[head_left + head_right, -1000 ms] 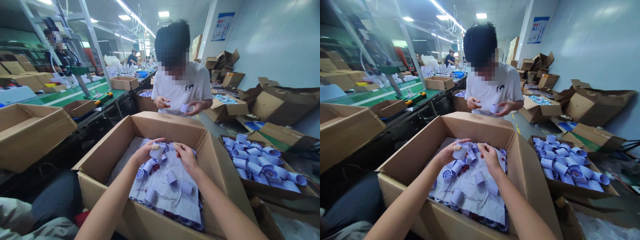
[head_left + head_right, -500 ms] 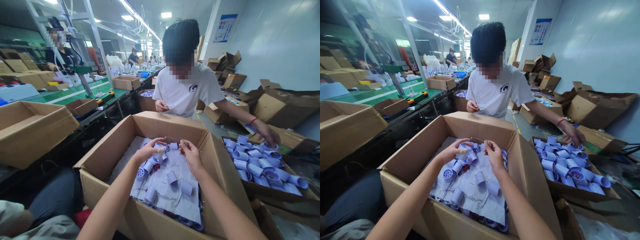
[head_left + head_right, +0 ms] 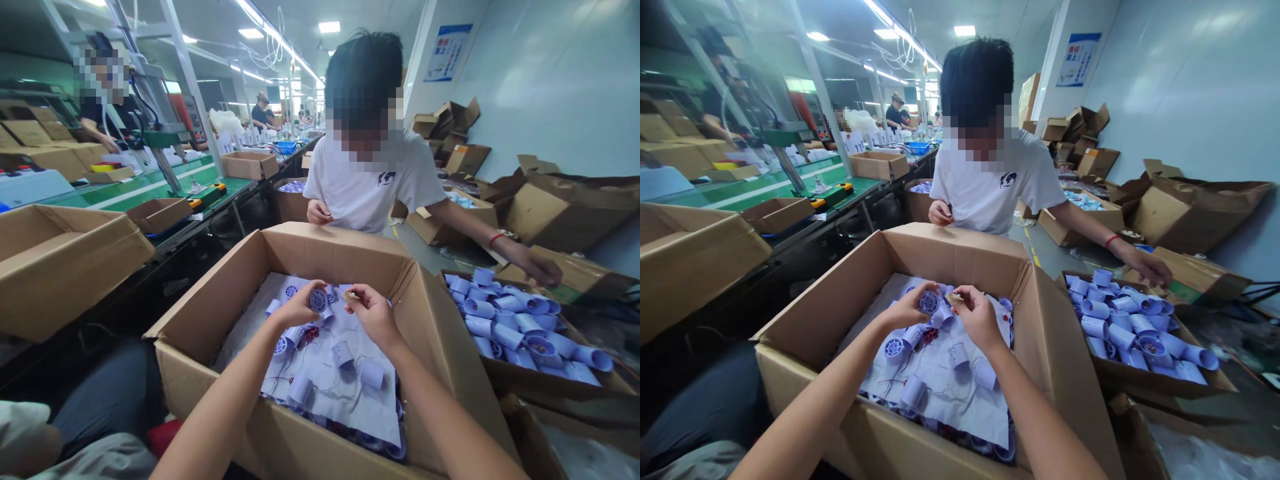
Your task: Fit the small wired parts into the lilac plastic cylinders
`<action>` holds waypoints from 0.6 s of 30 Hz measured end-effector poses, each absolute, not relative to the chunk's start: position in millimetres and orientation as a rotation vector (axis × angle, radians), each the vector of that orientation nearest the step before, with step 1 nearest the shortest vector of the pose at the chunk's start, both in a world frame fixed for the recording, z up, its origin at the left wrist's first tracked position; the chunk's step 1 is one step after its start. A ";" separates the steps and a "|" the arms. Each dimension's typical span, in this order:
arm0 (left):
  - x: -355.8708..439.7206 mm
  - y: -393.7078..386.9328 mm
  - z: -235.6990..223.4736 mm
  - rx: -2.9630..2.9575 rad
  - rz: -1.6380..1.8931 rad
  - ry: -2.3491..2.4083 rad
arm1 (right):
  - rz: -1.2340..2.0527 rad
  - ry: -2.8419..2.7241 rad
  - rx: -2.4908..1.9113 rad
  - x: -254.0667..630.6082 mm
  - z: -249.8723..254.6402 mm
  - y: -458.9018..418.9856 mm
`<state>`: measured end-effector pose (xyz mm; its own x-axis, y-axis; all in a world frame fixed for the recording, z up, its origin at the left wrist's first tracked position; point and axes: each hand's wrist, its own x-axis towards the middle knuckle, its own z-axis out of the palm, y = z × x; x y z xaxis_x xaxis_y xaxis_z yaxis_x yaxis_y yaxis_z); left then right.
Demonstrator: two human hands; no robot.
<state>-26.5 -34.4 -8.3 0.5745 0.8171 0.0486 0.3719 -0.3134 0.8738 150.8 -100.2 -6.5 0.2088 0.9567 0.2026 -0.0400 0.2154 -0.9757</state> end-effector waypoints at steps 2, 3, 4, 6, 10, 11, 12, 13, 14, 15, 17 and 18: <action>-25.9 -34.4 -7.9 1.915 0.626 0.976 | 0.926 -1.121 -1.104 151.2 -6.9 -101.0; -25.6 -34.3 -7.5 1.915 0.632 0.990 | 0.918 -1.124 -1.102 151.7 -6.6 -101.5; -25.4 -34.0 -7.0 1.912 0.639 1.008 | 0.911 -1.127 -1.099 152.4 -6.0 -102.0; -25.4 -33.4 -6.0 1.897 0.660 1.045 | 0.899 -1.146 -1.090 154.0 -5.0 -103.3; -26.4 -33.3 -4.6 1.835 0.740 1.093 | 0.870 -1.234 -1.084 156.3 -5.3 -105.3; -26.6 -33.6 -4.4 1.808 0.766 1.087 | 0.867 -1.250 -1.082 156.4 -5.6 -105.8; -26.6 -34.0 -4.0 1.772 0.789 1.074 | 0.868 -1.262 -1.077 156.3 -5.8 -106.2; -26.5 -34.4 -3.6 1.729 0.809 1.059 | 0.868 -1.269 -1.071 156.1 -5.8 -106.7; -26.2 -34.6 -3.1 1.681 0.823 1.049 | 0.866 -1.271 -1.065 155.8 -5.5 -107.3; -25.9 -34.7 -2.5 1.629 0.838 1.045 | 0.860 -1.269 -1.058 155.4 -4.9 -108.0; -25.2 -34.0 -1.2 1.511 0.893 1.060 | 0.842 -1.244 -1.039 154.6 -2.9 -109.6; -24.9 -33.4 -0.7 1.437 0.923 1.075 | 0.835 -1.224 -1.025 154.2 -1.6 -110.5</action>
<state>-24.9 -33.4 -0.7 0.2941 0.9557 -0.0139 0.1306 -0.0258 0.9911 154.2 -110.5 -1.6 0.1694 0.9261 0.3371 0.0239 0.3381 -0.9408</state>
